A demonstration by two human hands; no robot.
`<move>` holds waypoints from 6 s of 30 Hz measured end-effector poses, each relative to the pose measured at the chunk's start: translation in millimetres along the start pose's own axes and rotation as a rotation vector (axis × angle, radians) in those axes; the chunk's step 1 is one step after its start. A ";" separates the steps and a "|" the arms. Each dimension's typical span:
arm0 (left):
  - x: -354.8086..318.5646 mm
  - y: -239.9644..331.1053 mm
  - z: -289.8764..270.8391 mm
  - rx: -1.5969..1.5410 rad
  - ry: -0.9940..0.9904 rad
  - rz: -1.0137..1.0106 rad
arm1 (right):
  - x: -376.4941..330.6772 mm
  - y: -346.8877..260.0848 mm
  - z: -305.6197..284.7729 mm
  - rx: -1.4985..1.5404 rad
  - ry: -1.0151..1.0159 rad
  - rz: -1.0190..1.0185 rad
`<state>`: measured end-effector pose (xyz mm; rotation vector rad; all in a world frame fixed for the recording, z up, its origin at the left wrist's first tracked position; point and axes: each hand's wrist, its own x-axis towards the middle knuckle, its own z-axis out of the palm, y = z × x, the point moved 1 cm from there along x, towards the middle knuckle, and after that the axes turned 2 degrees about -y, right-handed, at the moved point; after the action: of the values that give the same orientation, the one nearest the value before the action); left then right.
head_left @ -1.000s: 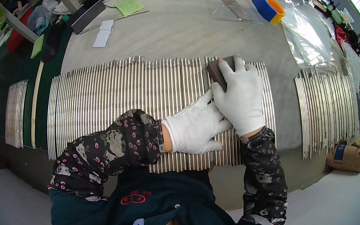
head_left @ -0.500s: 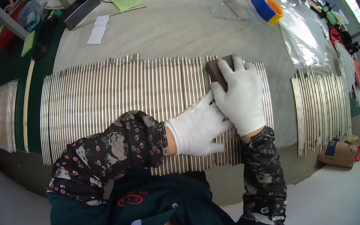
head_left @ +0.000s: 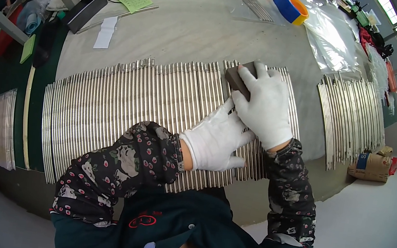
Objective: Sanding and organizing batches of metal tubes on a factory workbench using a sanding block.
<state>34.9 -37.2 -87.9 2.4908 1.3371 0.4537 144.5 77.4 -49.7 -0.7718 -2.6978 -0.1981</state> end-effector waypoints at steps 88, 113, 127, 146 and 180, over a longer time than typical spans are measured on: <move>63.0 -125.0 -22.8 0.040 0.147 -0.466 | -176.6 -55.6 -41.7 0.081 -0.034 0.349; 37.2 -47.3 -88.0 -1.078 0.515 -0.531 | -153.9 -37.2 -54.9 0.390 0.320 0.371; 40.1 -38.1 -82.2 -1.046 0.615 -0.414 | -52.5 -28.2 -55.4 0.152 0.510 0.331; 48.3 -42.1 -75.8 -1.044 0.637 -0.439 | -53.0 -28.7 -57.6 0.024 0.293 0.460; 77.2 -123.5 -25.0 -0.320 0.333 -0.759 | -130.5 11.3 -27.1 0.161 0.237 0.498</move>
<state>-27.8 95.9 -101.5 1.5345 2.0017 0.8236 262.4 17.2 -69.1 -1.2458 -2.1900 0.0454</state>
